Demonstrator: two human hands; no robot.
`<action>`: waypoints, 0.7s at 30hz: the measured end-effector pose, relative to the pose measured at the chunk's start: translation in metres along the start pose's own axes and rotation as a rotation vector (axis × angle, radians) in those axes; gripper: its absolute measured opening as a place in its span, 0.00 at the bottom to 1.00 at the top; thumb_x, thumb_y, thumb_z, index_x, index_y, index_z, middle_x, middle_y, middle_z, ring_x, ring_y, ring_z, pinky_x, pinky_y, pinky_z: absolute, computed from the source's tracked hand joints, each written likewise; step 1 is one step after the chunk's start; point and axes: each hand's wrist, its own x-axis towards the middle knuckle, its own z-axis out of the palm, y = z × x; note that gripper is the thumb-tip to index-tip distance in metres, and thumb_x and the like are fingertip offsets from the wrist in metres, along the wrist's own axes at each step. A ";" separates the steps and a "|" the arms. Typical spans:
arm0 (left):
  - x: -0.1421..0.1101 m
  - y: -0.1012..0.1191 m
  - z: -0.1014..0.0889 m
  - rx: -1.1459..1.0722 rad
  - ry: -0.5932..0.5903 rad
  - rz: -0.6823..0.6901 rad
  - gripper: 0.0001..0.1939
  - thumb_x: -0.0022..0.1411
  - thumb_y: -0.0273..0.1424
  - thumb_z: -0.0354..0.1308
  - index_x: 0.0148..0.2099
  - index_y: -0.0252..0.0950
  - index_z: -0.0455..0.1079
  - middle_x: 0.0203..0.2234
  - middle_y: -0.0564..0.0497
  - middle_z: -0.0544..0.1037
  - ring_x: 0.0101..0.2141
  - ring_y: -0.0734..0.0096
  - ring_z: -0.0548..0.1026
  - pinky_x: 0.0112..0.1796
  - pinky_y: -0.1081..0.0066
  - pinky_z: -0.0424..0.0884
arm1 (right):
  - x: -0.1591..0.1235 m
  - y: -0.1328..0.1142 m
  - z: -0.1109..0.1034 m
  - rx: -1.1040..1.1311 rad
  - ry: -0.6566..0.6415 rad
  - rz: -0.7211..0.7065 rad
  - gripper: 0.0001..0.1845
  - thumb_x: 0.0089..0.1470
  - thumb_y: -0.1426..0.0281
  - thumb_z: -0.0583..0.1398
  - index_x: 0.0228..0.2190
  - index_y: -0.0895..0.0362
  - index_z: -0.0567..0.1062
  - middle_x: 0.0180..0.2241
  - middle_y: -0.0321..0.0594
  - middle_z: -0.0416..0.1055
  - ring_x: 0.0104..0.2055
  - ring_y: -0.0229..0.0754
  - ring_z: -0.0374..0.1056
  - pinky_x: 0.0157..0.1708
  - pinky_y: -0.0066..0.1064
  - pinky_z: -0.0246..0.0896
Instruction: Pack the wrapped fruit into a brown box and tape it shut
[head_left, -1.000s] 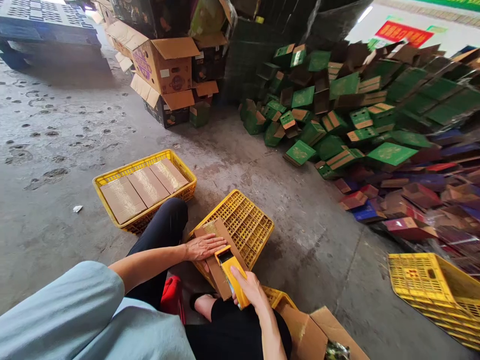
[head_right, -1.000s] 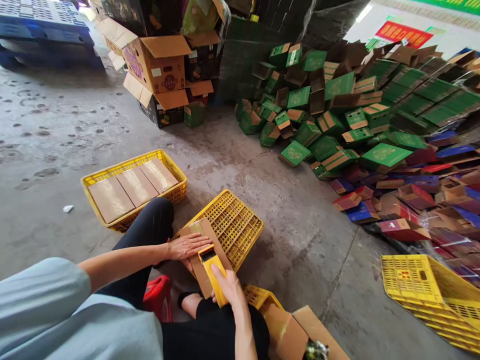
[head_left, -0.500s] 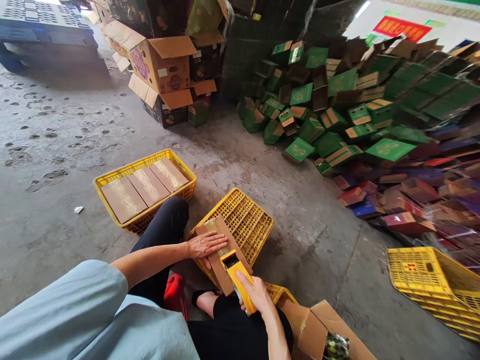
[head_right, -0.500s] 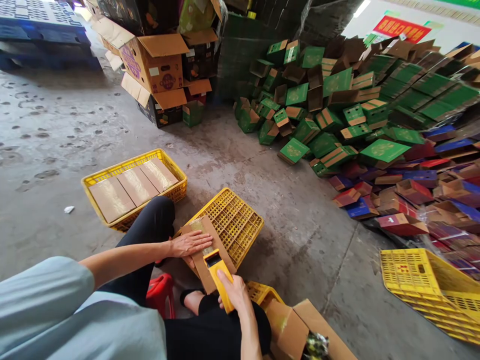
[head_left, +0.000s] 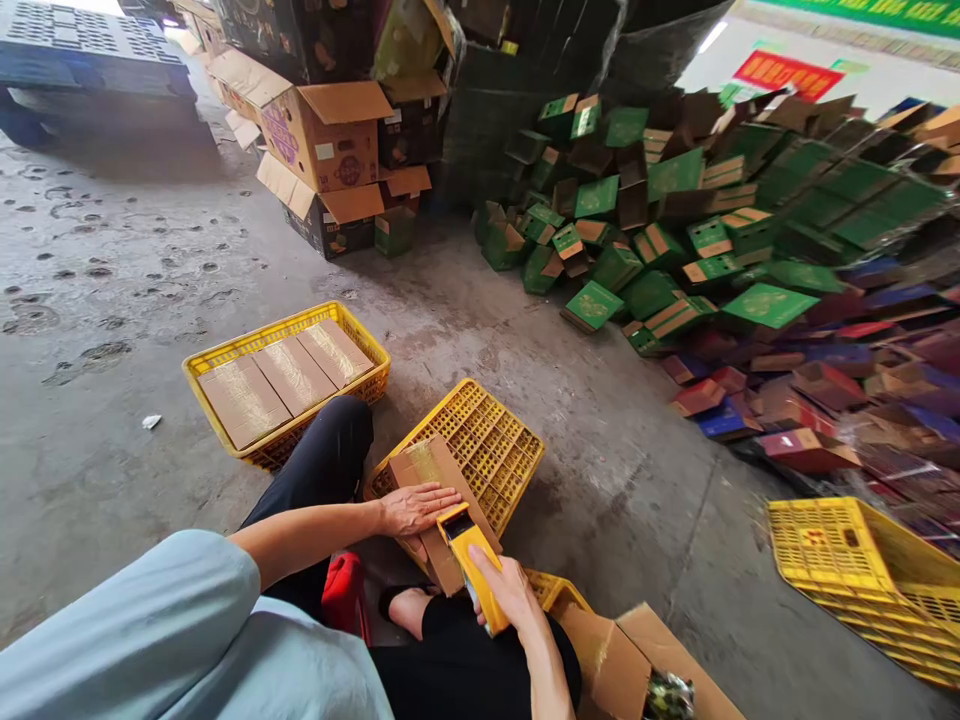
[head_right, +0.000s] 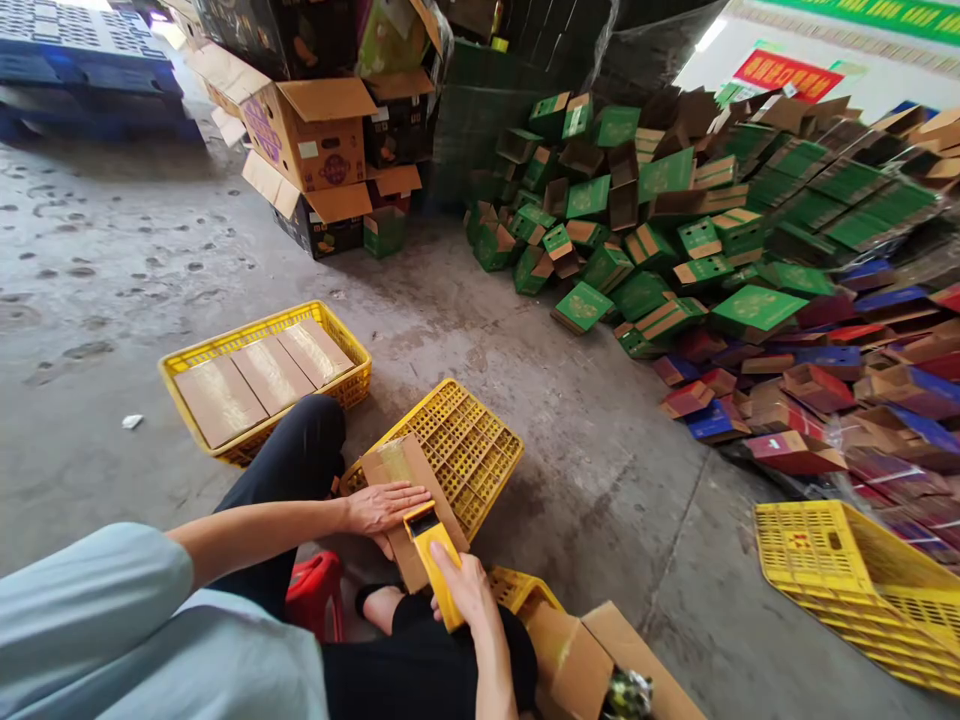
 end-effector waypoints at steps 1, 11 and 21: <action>-0.001 -0.001 0.001 0.005 0.003 0.002 0.46 0.78 0.52 0.49 0.82 0.28 0.39 0.77 0.34 0.51 0.77 0.53 0.46 0.74 0.53 0.50 | 0.000 0.000 0.000 0.006 -0.003 0.001 0.28 0.66 0.44 0.57 0.36 0.57 0.76 0.20 0.46 0.77 0.23 0.51 0.78 0.29 0.41 0.78; -0.003 -0.006 0.004 0.054 0.040 0.041 0.50 0.75 0.55 0.54 0.81 0.23 0.44 0.76 0.29 0.53 0.77 0.51 0.49 0.74 0.53 0.53 | -0.013 0.027 -0.007 0.026 -0.038 -0.003 0.27 0.63 0.43 0.59 0.36 0.56 0.74 0.22 0.44 0.79 0.23 0.47 0.78 0.25 0.33 0.73; 0.000 -0.004 -0.003 0.027 -0.025 0.007 0.43 0.78 0.51 0.51 0.81 0.28 0.46 0.76 0.31 0.56 0.76 0.50 0.52 0.73 0.53 0.53 | -0.010 0.032 -0.002 0.022 0.007 -0.022 0.24 0.64 0.45 0.58 0.33 0.54 0.73 0.21 0.43 0.77 0.24 0.48 0.78 0.25 0.34 0.74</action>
